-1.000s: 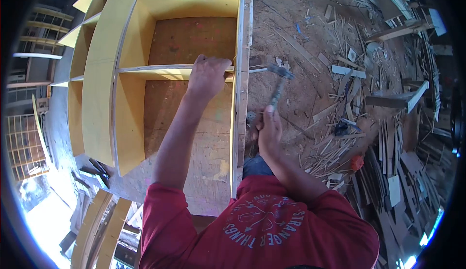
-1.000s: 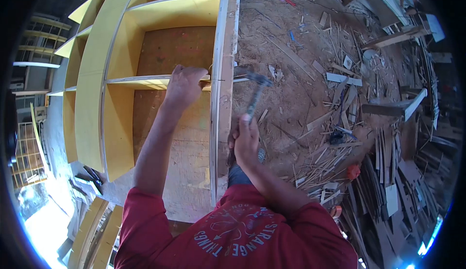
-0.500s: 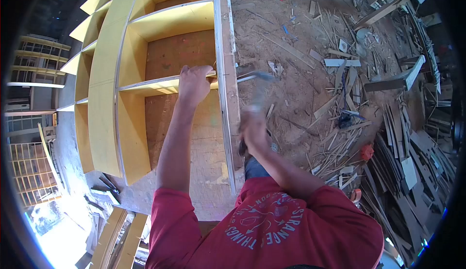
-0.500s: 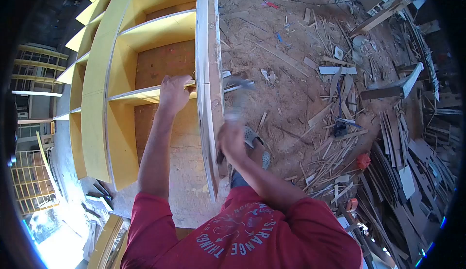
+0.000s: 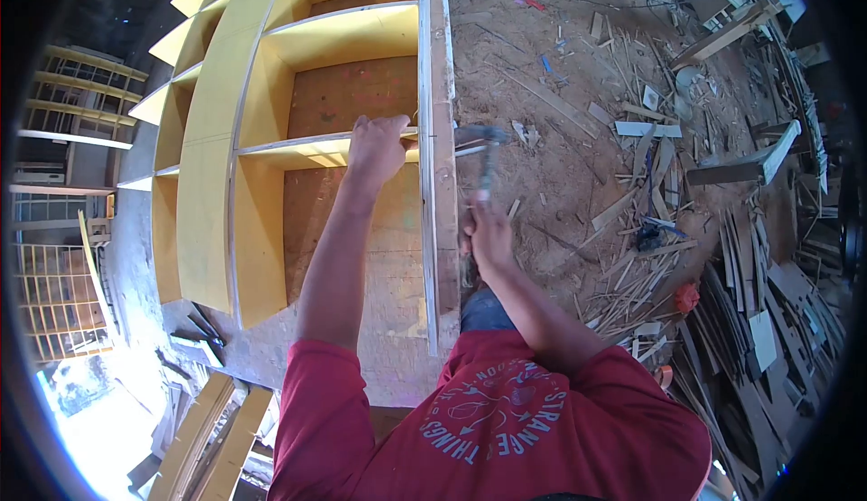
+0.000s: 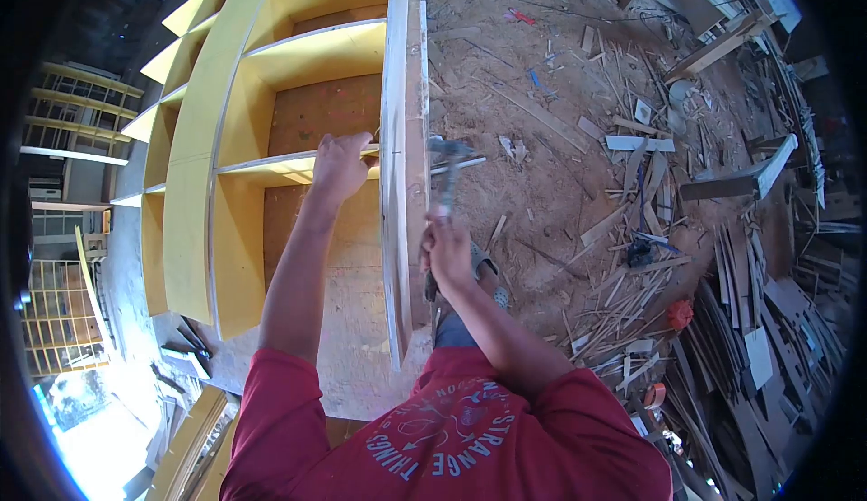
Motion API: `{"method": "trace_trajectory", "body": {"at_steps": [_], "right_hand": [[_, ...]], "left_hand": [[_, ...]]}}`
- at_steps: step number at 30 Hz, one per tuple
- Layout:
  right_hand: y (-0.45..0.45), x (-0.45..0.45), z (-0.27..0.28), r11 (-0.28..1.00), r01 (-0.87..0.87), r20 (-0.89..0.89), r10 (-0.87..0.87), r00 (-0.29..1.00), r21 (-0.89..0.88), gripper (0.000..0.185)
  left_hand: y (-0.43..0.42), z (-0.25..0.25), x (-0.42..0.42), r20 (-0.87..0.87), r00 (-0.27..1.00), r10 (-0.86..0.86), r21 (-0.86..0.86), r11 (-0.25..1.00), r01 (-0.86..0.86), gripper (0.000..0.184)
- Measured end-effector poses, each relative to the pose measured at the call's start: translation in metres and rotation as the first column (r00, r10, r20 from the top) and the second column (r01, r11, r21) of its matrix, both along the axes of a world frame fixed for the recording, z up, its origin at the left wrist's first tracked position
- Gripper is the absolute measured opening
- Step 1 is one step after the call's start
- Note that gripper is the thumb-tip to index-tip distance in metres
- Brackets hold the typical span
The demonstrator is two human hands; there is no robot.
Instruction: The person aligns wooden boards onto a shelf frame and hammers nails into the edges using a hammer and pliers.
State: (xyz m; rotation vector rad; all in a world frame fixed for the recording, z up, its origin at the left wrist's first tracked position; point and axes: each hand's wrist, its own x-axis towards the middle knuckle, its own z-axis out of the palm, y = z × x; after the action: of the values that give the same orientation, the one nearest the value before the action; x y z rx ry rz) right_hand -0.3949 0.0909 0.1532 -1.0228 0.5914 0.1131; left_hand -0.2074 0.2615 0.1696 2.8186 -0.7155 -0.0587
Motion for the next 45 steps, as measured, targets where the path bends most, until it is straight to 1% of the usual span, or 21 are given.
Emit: {"method": "trace_trajectory", "body": {"at_steps": [2,3,5,6,10,11,13,15,18,22,23,24,26,29,32,33,36,40,41,44,45], "right_hand": [[-0.004,0.003,0.004,0.951,0.299,-0.016,-0.299,0.954,0.078,0.034],[0.006,0.008,0.002,0.923,0.385,-0.082,-0.383,0.92,0.006,0.034],[0.017,0.003,0.001,0.999,-0.046,-0.094,0.048,0.994,0.023,0.036],[0.017,0.002,0.001,0.964,-0.264,-0.095,0.267,0.959,0.038,0.038],[-0.005,-0.007,0.003,0.997,-0.03,0.035,0.033,0.999,-0.078,0.034],[-0.003,-0.006,0.005,0.979,0.201,-0.015,-0.201,0.979,-0.023,0.031],[0.019,-0.008,-0.014,0.987,0.107,0.132,-0.091,0.987,-0.119,0.028],[0.024,0.002,0.007,0.973,-0.224,-0.075,0.22,0.973,-0.054,0.024],[-0.01,0.0,0.005,0.978,-0.198,0.011,0.2,0.98,-0.068,0.022],[0.011,0.012,0.002,0.93,0.362,0.008,-0.362,0.932,-0.06,0.02],[0.015,0.01,0.004,0.993,0.031,0.003,-0.031,1.0,-0.113,0.025],[0.015,0.011,0.006,0.939,-0.302,-0.014,0.304,0.953,-0.164,0.03],[-0.007,0.016,0.019,0.929,-0.345,-0.027,0.344,0.938,-0.135,0.032],[-0.021,0.01,0.008,0.999,0.0,0.009,0.0,1.0,-0.051,0.029],[0.012,0.004,-0.024,0.97,0.237,0.107,-0.229,0.967,-0.063,0.024],[0.009,0.01,-0.029,0.936,-0.254,0.034,0.27,0.962,-0.244,0.022],[-0.019,0.013,-0.022,0.946,-0.308,-0.019,0.308,0.951,-0.103,0.026],[0.004,0.01,-0.013,0.97,0.213,0.057,-0.208,0.977,-0.12,0.027],[0.013,0.008,-0.049,0.984,0.104,0.166,-0.079,0.983,-0.148,0.024],[-0.008,0.008,0.004,0.924,-0.374,0.02,0.377,0.926,-0.083,0.02],[-0.025,0.011,0.011,0.904,-0.42,-0.016,0.42,0.907,-0.08,0.018]], "left_hand": [[-0.004,0.005,-0.001,-0.03,0.999,0.014,0.059,0.998,-0.012,0.019],[-0.005,0.005,-0.003,-0.043,0.999,0.011,0.068,0.998,-0.008,0.021],[-0.007,0.009,-0.001,-0.059,0.998,0.0,0.086,0.996,0.005,0.024],[-0.008,0.009,0.001,-0.059,0.998,0.001,0.09,0.996,0.004,0.024],[-0.007,0.006,-0.001,-0.042,0.999,-0.007,0.127,0.992,0.012,0.019],[-0.008,0.007,-0.001,-0.023,1.0,-0.004,0.133,0.991,0.007,0.017],[-0.009,0.009,-0.003,-0.06,0.998,0.006,0.159,0.987,0.004,0.017],[-0.015,0.013,0.001,-0.06,0.998,0.005,0.158,0.987,0.004,0.017],[-0.008,0.015,-0.002,-0.052,0.999,-0.009,0.167,0.986,0.017,0.017],[-0.009,0.011,-0.002,-0.105,0.994,0.026,0.129,0.992,-0.012,0.019],[-0.012,0.014,0.0,-0.119,0.992,0.037,0.105,0.994,-0.025,0.02],[-0.014,0.015,0.001,-0.085,0.996,0.016,0.103,0.995,-0.007,0.018],[-0.008,0.015,-0.003,-0.027,0.999,-0.022,0.117,0.993,0.025,0.016],[-0.008,0.013,-0.001,-0.054,0.998,-0.011,0.14,0.99,0.018,0.016],[-0.008,0.008,0.002,-0.079,0.997,0.008,0.15,0.989,0.004,0.016],[-0.009,0.009,0.003,-0.062,0.998,0.002,0.132,0.991,0.006,0.016],[-0.007,0.013,0.0,-0.033,0.999,-0.014,0.115,0.993,0.017,0.016],[-0.009,0.012,-0.003,-0.033,0.999,-0.012,0.128,0.992,0.016,0.015],[-0.01,0.014,-0.003,-0.027,1.0,-0.011,0.129,0.992,0.015,0.015],[-0.008,0.016,-0.001,-0.056,0.998,-0.008,0.129,0.992,0.016,0.016],[-0.007,0.015,0.0,-0.051,0.999,-0.01,0.133,0.991,0.016,0.016]]}}
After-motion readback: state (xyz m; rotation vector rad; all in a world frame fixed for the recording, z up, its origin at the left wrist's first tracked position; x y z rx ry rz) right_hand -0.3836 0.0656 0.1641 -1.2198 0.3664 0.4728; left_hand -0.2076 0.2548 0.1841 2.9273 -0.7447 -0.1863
